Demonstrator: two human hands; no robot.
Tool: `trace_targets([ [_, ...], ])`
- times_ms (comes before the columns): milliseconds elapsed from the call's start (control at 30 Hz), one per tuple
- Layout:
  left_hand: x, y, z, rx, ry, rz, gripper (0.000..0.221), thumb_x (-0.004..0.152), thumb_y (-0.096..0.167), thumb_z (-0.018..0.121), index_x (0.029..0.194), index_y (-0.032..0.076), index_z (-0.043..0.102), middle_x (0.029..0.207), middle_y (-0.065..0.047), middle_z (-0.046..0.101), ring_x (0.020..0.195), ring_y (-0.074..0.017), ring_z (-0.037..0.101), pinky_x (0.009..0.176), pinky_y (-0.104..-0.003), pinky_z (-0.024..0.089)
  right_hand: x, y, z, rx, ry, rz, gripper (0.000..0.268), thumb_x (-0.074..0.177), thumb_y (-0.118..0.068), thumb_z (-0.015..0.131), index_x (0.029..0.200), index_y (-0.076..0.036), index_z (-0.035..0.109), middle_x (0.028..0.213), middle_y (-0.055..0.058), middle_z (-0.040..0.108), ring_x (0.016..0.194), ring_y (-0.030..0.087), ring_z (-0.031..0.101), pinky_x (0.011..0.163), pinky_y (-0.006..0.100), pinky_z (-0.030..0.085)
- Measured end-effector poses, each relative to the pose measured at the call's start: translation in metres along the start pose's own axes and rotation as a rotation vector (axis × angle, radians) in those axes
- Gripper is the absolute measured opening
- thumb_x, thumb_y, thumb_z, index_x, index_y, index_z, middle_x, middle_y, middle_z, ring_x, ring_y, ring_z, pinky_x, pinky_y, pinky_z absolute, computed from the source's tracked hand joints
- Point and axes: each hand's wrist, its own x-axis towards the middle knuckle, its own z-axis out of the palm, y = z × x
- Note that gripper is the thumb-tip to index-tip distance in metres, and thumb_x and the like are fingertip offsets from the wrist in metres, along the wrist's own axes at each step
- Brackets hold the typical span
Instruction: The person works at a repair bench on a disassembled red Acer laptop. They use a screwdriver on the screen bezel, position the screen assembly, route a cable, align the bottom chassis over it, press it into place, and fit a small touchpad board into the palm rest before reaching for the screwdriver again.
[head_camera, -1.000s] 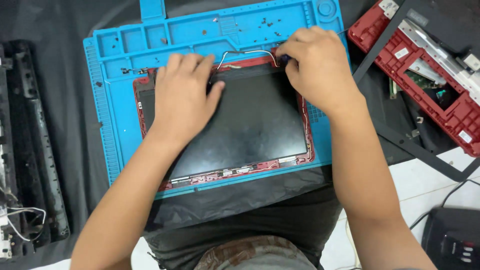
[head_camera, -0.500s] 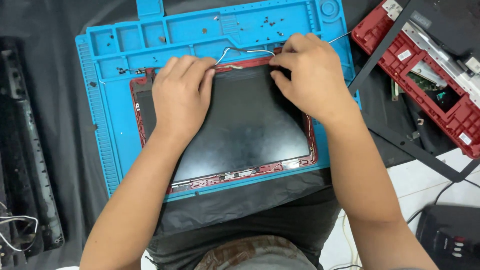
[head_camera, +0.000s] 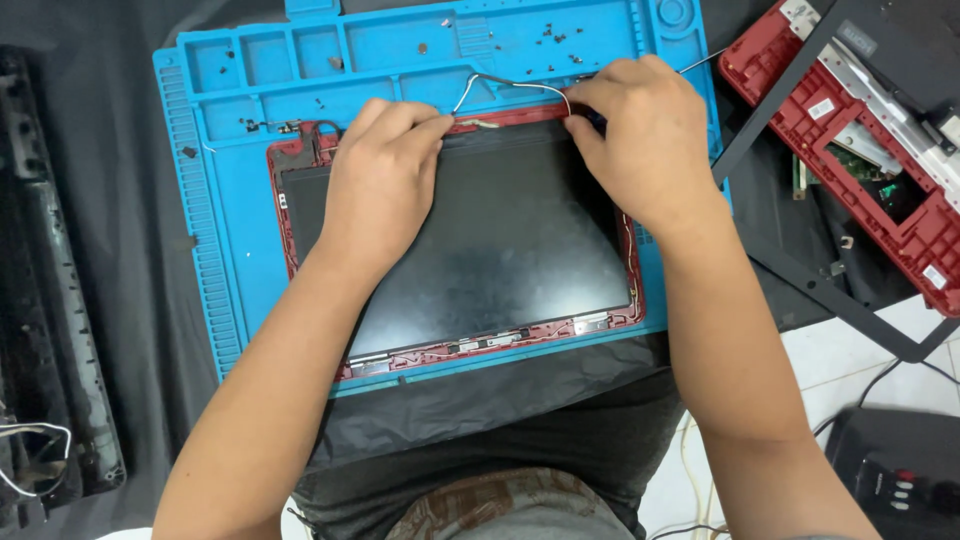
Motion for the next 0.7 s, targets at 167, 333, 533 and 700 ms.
trace_targets([
  [167, 0.0, 0.0, -0.001, -0.011, -0.01, 0.031, 0.025, 0.089, -0.006, 0.074, 0.114, -0.001, 0.075, 0.11, -0.008, 0.069, 0.101, -0.0292, 0.063, 0.089, -0.04, 0.054, -0.001, 0.001, 0.004, 0.021, 0.013, -0.027, 0.018, 0.085, -0.005, 0.081, 0.102, -0.01, 0.08, 0.104, 0.003, 0.071, 0.098, 0.027, 0.065, 0.084, 0.041, 0.053],
  [333, 0.0, -0.001, -0.001, -0.023, -0.003, 0.048, 0.027, 0.088, -0.006, 0.074, 0.115, 0.0, 0.075, 0.111, -0.008, 0.069, 0.102, -0.0294, 0.062, 0.09, -0.039, 0.054, -0.002, 0.002, 0.007, -0.011, 0.029, -0.002, 0.016, 0.085, -0.01, 0.082, 0.1, -0.009, 0.081, 0.101, 0.003, 0.07, 0.095, 0.028, 0.063, 0.081, 0.04, 0.052],
  [533, 0.0, -0.001, 0.003, -0.016, -0.005, 0.054, 0.024, 0.091, -0.005, 0.075, 0.115, 0.0, 0.075, 0.111, -0.008, 0.069, 0.103, -0.0287, 0.062, 0.09, -0.039, 0.054, 0.0, -0.006, 0.006, -0.118, 0.038, 0.003, 0.01, 0.09, -0.014, 0.085, 0.098, -0.01, 0.081, 0.097, 0.004, 0.07, 0.091, 0.028, 0.063, 0.079, 0.041, 0.052],
  [700, -0.002, -0.006, 0.002, 0.109, -0.012, 0.067, 0.024, 0.087, -0.002, 0.072, 0.11, 0.003, 0.077, 0.106, -0.005, 0.069, 0.102, -0.0272, 0.06, 0.088, -0.041, 0.049, 0.0, -0.006, 0.008, -0.038, 0.027, 0.04, 0.016, 0.088, -0.011, 0.082, 0.103, -0.008, 0.078, 0.098, 0.009, 0.069, 0.093, 0.031, 0.063, 0.077, 0.041, 0.052],
])
